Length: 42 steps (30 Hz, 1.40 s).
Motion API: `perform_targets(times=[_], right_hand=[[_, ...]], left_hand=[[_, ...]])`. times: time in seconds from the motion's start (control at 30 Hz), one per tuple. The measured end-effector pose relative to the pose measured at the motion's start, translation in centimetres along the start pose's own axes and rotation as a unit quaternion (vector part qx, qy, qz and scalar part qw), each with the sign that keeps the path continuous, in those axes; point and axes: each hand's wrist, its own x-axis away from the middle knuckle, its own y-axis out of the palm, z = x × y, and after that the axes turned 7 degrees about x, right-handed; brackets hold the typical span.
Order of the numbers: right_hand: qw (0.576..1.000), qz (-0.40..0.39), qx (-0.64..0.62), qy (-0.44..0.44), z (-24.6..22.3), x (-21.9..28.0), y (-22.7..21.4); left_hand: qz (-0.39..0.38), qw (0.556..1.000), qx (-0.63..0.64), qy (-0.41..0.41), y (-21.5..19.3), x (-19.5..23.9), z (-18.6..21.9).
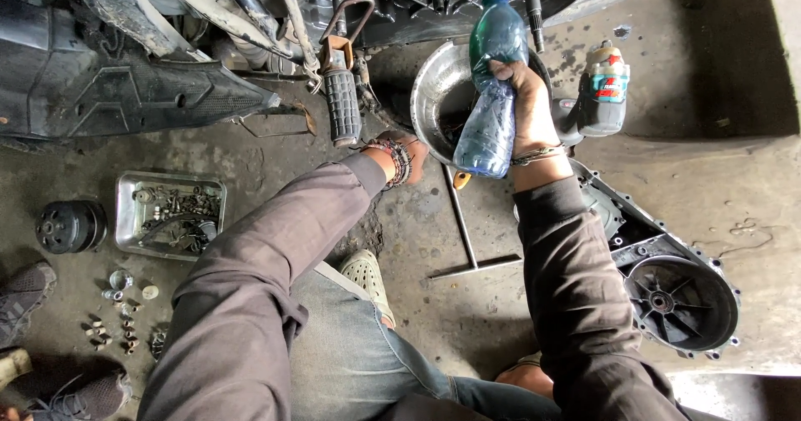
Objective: Cleaning a motorcycle engine casing with a brush and then pouring green fluid from a bottle into the engine.
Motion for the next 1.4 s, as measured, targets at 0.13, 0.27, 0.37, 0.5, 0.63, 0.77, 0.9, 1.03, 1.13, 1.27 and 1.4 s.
perform_targets(times=[0.13,0.27,0.37,0.5,0.63,0.77,0.9,1.03,1.13,1.27,1.4], right_hand=[[1.0,-0.004,0.021,-0.008,0.1,-0.8,-1.1],[0.999,-0.004,-0.023,-0.03,-0.4,0.4,-0.7],[0.999,-0.007,-0.032,-0.039,-0.9,1.0,-0.6],[0.999,0.006,-0.011,-0.048,-1.1,1.4,-0.8],[0.999,0.038,-0.023,-0.026,-1.3,1.6,-1.1],[0.997,0.05,-0.03,-0.049,-1.5,1.8,-1.5],[0.997,0.062,-0.017,-0.037,-1.8,2.2,-1.5],[0.997,0.064,-0.036,-0.035,-2.0,2.1,-2.0],[0.996,0.063,-0.016,-0.056,-2.0,1.9,-2.5],[0.996,0.046,-0.025,-0.066,-1.6,0.4,-4.2],[0.998,0.025,-0.044,-0.041,-1.7,1.6,-3.6]], left_hand=[[0.018,0.999,0.027,-0.013,0.8,-1.0,-0.7],[-0.035,0.998,0.03,-0.046,0.7,-2.0,-0.3],[-0.081,0.994,0.024,-0.067,0.4,-2.2,0.1],[-0.087,0.993,0.025,-0.08,-0.1,-1.8,0.7],[-0.076,0.994,0.027,-0.069,-0.4,-1.4,0.9],[-0.083,0.994,0.028,-0.062,-0.2,-1.7,0.7],[-0.078,0.995,0.031,-0.046,-0.4,-1.7,1.1],[-0.088,0.994,0.035,-0.056,0.2,-2.5,0.9],[-0.08,0.995,0.036,-0.043,0.5,-2.8,0.6],[-0.044,0.998,0.03,-0.026,0.8,-2.8,0.3],[-0.009,1.0,0.014,0.004,0.7,-2.7,0.3]])
